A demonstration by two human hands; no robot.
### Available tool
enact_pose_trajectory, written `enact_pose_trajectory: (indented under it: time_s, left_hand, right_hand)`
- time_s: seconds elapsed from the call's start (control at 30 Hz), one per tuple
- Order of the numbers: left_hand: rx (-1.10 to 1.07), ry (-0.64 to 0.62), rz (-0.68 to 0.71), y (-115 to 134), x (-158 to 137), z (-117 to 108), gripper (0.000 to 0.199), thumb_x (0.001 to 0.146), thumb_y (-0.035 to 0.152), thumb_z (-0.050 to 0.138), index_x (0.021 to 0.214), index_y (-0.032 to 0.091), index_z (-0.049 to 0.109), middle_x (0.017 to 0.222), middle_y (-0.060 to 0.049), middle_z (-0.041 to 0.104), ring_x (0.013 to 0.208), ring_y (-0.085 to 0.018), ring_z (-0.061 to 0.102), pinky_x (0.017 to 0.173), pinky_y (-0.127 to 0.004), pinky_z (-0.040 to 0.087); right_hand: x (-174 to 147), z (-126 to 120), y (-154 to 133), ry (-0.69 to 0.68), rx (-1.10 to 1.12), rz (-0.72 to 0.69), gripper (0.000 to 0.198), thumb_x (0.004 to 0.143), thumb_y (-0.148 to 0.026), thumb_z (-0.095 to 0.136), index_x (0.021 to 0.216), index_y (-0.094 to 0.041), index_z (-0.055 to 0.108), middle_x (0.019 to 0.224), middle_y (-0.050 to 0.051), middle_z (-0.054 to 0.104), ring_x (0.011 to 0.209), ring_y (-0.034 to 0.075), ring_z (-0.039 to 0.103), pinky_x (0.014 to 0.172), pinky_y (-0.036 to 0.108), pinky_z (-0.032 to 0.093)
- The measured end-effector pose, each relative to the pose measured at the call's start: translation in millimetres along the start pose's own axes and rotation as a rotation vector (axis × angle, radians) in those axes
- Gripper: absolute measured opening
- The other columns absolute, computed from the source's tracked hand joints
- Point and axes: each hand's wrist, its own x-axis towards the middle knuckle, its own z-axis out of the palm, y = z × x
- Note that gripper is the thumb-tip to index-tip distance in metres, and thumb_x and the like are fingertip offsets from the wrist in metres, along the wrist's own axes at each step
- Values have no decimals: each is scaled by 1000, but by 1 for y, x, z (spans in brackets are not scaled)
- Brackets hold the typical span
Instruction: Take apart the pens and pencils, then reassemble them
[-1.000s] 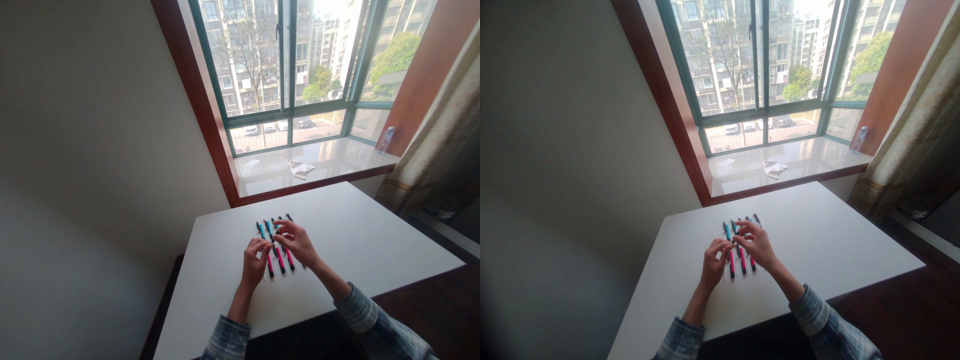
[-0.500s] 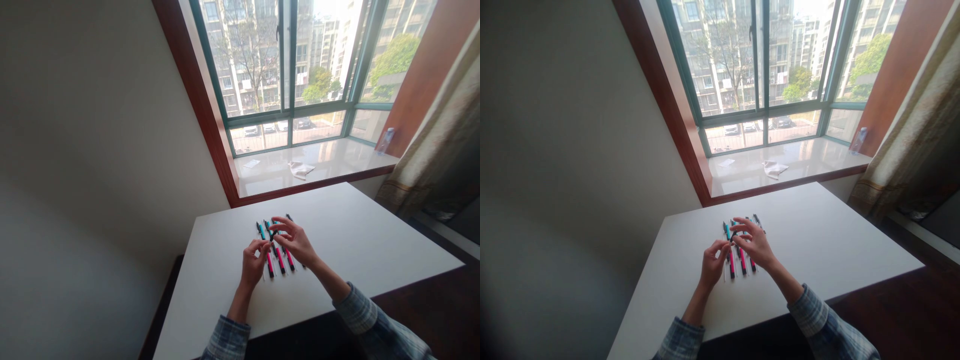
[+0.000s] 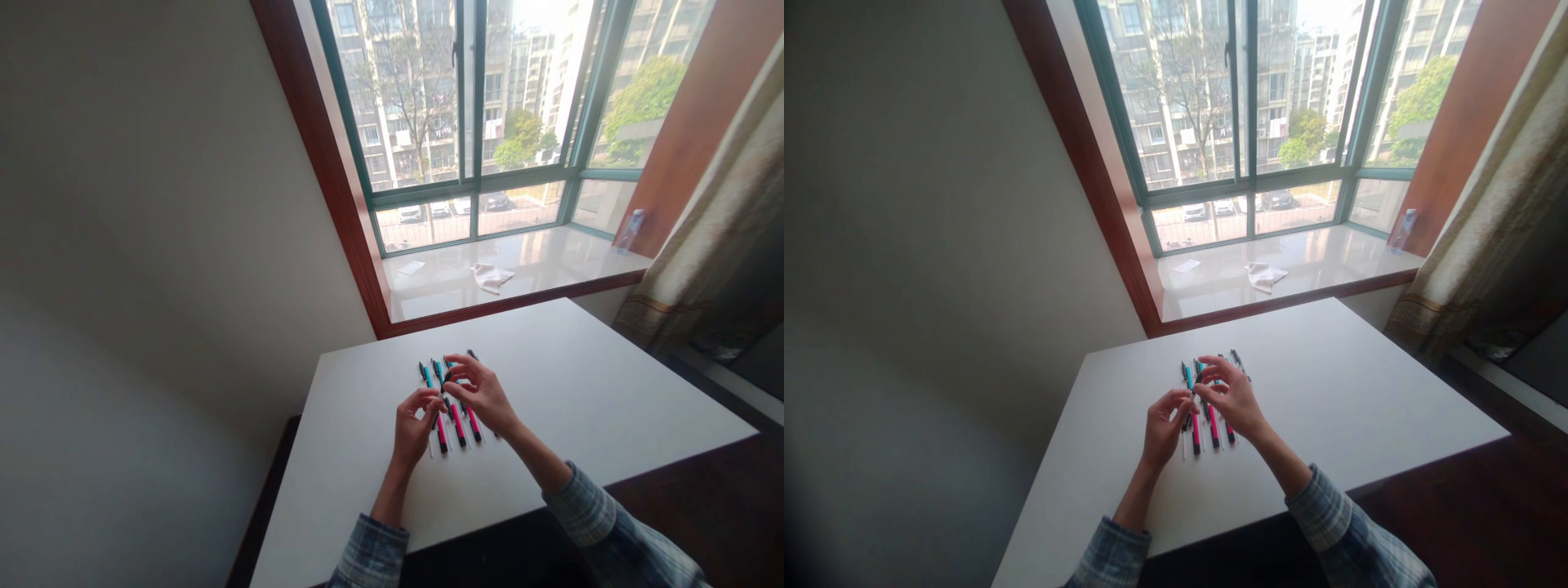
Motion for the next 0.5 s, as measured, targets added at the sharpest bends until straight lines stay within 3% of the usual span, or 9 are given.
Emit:
enact_pose_trajectory:
  time_s: [0.5]
  left_hand:
    - [-150, -112, -59, -3, 0, -1, 28, 92, 43, 69, 101, 16, 67, 85, -9, 79, 78, -20, 70, 78, -32, 50]
  right_hand:
    - [-1, 6, -8, -62, -21, -93, 40, 88, -22, 63, 128, -25, 63, 99, 4, 71, 94, 20, 68, 83, 35, 54]
